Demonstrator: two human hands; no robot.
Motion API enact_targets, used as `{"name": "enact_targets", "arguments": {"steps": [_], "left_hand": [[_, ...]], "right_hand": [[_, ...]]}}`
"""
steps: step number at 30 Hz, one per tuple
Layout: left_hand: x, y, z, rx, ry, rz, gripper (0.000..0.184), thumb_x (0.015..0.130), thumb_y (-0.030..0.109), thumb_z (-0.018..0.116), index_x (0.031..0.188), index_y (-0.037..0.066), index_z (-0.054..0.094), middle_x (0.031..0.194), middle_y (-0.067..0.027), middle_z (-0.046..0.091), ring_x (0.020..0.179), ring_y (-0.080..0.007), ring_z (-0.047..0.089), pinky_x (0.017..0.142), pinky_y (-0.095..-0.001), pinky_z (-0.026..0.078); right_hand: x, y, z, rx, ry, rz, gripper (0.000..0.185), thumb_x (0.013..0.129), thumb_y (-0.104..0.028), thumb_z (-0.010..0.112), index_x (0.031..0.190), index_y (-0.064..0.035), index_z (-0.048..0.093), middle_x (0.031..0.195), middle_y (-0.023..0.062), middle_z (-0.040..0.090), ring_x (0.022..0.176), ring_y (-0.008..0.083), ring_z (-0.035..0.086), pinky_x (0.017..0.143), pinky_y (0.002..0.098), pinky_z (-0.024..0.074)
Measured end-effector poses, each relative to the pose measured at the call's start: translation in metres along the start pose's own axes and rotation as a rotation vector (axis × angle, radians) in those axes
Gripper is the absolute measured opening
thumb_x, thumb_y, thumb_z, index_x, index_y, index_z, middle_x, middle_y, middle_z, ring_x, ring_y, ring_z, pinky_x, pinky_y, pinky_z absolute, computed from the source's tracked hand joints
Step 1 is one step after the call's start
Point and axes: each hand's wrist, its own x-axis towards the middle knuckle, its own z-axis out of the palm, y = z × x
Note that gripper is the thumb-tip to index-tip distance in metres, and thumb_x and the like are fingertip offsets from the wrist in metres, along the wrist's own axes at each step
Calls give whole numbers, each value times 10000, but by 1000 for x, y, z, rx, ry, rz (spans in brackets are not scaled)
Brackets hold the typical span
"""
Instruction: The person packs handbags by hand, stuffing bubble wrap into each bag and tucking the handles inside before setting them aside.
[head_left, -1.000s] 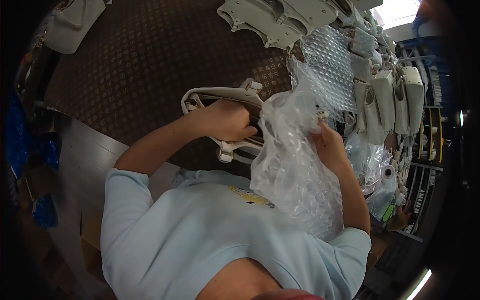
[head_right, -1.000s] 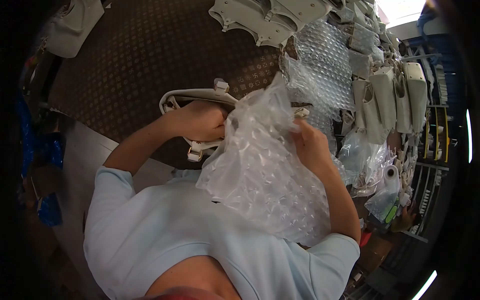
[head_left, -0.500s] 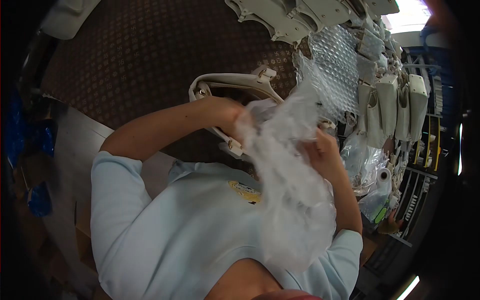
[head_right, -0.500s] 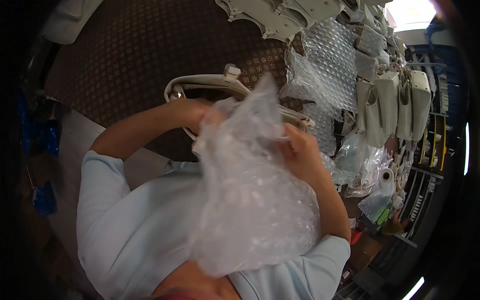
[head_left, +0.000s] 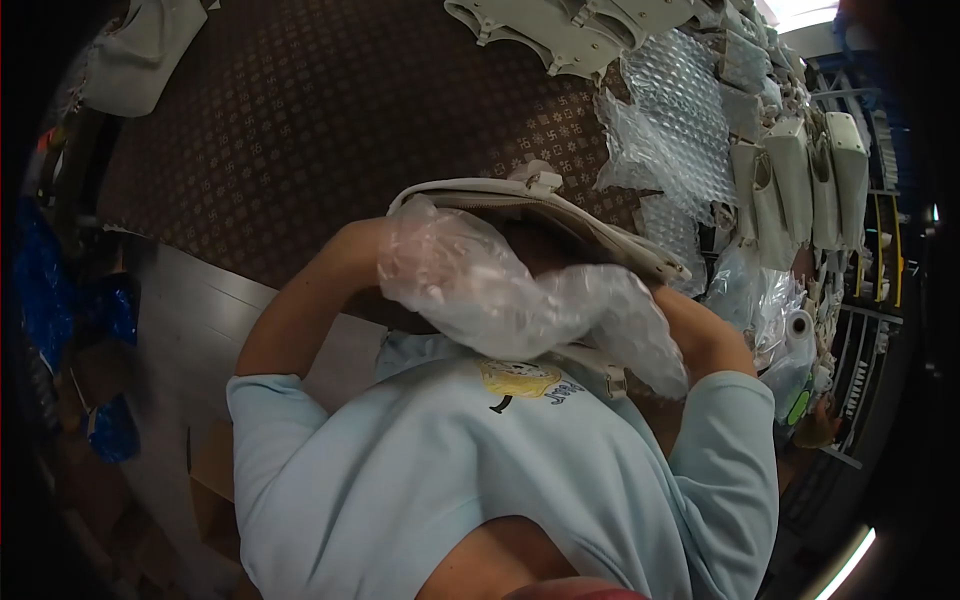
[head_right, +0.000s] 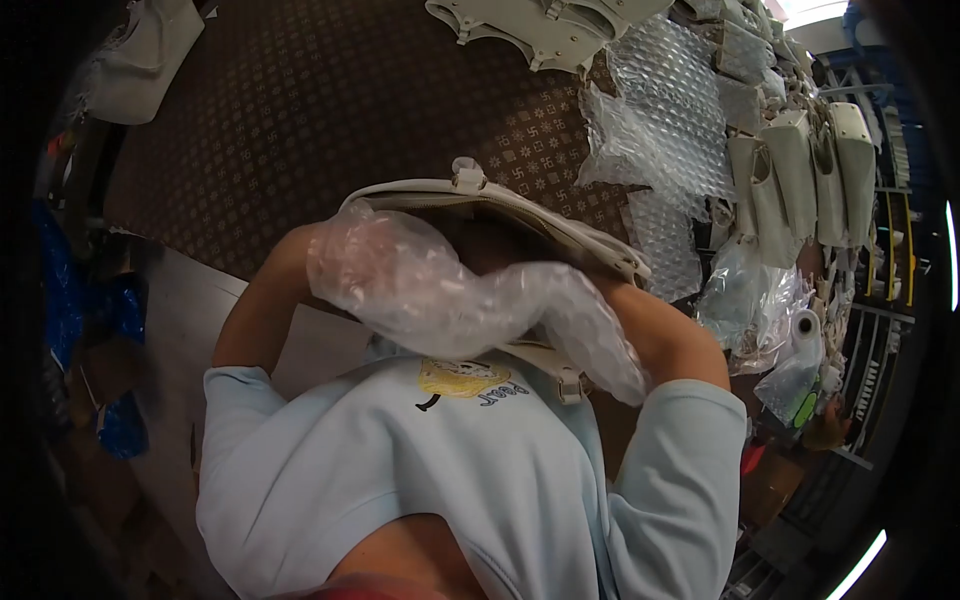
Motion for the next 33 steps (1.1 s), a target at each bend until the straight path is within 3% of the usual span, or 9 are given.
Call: {"name": "enact_targets", "arguments": {"steps": [4,6,11,13,22,26,30,31,33], "left_hand": [[-4,55,-22,555,-387,-412,236,755,224,630,886,28,634,900,-128,627,876,-279,604,747,-372,490],[-21,75,-33,324,185,-148,308,748,223,673,1000,54,623,1022,-134,621,970,-278,580,836,-343,476],[28,26,15,634,194,45,436,776,342,619,1100,51,592,941,-135,644,839,-304,623,762,-379,501],[31,6,18,673,-68,-372,302,775,272,613,964,37,624,854,-119,651,783,-296,637,688,-384,518],[47,-5,15,838,-320,-534,346,803,323,513,924,35,660,806,-162,652,782,-275,651,665,-393,521],[51,-3,8,802,-350,-515,386,792,348,494,934,31,664,805,-164,654,779,-291,647,695,-396,513],[64,5,8,744,-351,-461,358,754,313,523,906,19,661,806,-172,652,778,-299,644,722,-398,504],[65,4,6,794,-417,-552,323,740,277,538,891,18,658,802,-172,650,775,-299,643,718,-396,504],[63,-7,4,834,-343,-499,272,722,227,549,866,22,655,802,-170,650,771,-300,642,710,-393,505]], "right_hand": [[9,-16,-2,195,63,-31,477,905,-343,485,1238,-3,500,1212,183,537,1096,254,520,954,334,393],[16,-19,-7,295,108,-46,483,900,-354,491,1235,-7,505,1207,184,539,1096,258,521,950,336,395],[19,-15,-22,499,199,-64,499,887,-379,505,1228,-15,517,1196,187,543,1096,269,522,939,341,400],[13,-11,-20,602,235,-52,505,882,-389,510,1225,-19,522,1192,188,545,1096,274,523,935,343,402],[-19,-18,-33,1048,434,-36,534,858,-434,535,1212,-35,544,1172,192,554,1096,294,526,915,351,411],[-126,-53,-65,301,276,-135,835,790,-451,615,1384,30,277,1272,241,460,1159,339,478,972,360,383],[-99,5,-30,75,-82,167,550,842,-195,541,1351,-74,376,1263,228,477,1158,346,479,983,375,386],[-94,27,-12,8,-1,91,479,836,-36,462,1310,-106,437,1243,212,499,1141,347,492,982,388,390],[-92,41,1,-22,32,36,473,833,-32,468,1302,-97,446,1237,208,504,1138,346,495,982,385,391]]}}
